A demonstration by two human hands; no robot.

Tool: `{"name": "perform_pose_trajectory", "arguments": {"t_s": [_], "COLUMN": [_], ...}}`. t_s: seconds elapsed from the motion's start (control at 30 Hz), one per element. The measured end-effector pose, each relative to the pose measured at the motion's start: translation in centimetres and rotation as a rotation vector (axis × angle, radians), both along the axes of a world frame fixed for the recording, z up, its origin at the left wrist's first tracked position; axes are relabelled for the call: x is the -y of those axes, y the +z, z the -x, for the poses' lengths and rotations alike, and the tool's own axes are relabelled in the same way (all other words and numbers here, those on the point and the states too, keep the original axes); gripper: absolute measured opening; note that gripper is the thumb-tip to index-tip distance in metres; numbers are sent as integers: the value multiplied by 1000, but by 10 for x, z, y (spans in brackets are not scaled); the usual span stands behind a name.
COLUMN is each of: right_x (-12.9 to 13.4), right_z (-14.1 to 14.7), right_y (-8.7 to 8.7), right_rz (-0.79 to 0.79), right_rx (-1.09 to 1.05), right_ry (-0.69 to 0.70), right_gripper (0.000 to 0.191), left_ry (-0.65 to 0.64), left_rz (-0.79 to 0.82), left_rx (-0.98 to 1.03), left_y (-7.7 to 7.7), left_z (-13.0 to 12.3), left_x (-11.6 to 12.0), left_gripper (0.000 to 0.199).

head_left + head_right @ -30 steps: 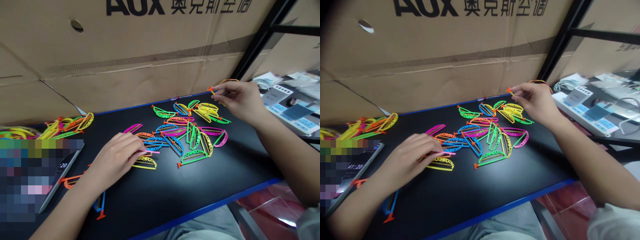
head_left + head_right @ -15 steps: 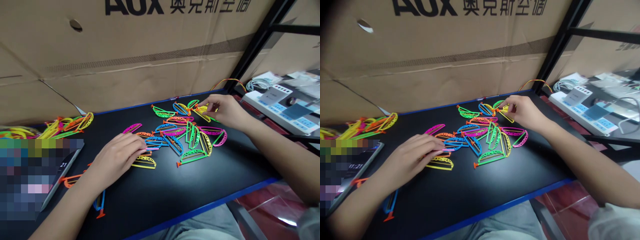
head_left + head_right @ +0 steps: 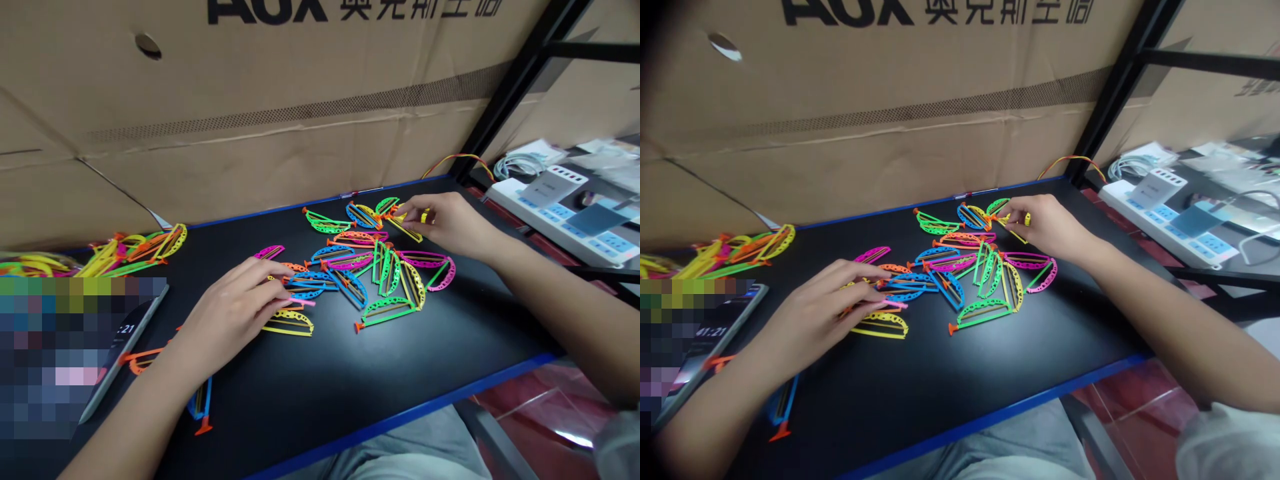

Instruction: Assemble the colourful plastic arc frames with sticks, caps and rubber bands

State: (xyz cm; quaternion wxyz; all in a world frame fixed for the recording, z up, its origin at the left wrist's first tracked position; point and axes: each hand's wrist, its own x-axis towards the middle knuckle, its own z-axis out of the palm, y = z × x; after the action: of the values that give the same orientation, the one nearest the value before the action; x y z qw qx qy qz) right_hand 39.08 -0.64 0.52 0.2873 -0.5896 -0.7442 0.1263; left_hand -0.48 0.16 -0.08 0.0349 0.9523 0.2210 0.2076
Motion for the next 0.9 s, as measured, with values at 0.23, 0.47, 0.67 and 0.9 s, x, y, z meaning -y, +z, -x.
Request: {"name": "perform_pose_trajectory", "arguments": {"t_s": [0.23, 0.47, 0.67, 0.9], "right_x": [0, 32, 32, 29], "right_z": [-22, -33, -26, -31], "right_y": [16, 31, 21, 30], "right_rz": [27, 692, 714, 639], "right_rx": [120, 176, 271, 188], "right_ry": [37, 327, 320, 353], "right_gripper": [30, 22, 5, 6], "left_ry": [4, 19, 22, 17], "left_rz": [31, 20, 22, 25], "left_rx": [-6, -4, -18, -6], "left_y": [-3, -4, -4, -5], "left_z": [1, 1, 1, 2], "left_x": [0, 0, -1, 0], "left_gripper": [15, 16, 16, 14]}}
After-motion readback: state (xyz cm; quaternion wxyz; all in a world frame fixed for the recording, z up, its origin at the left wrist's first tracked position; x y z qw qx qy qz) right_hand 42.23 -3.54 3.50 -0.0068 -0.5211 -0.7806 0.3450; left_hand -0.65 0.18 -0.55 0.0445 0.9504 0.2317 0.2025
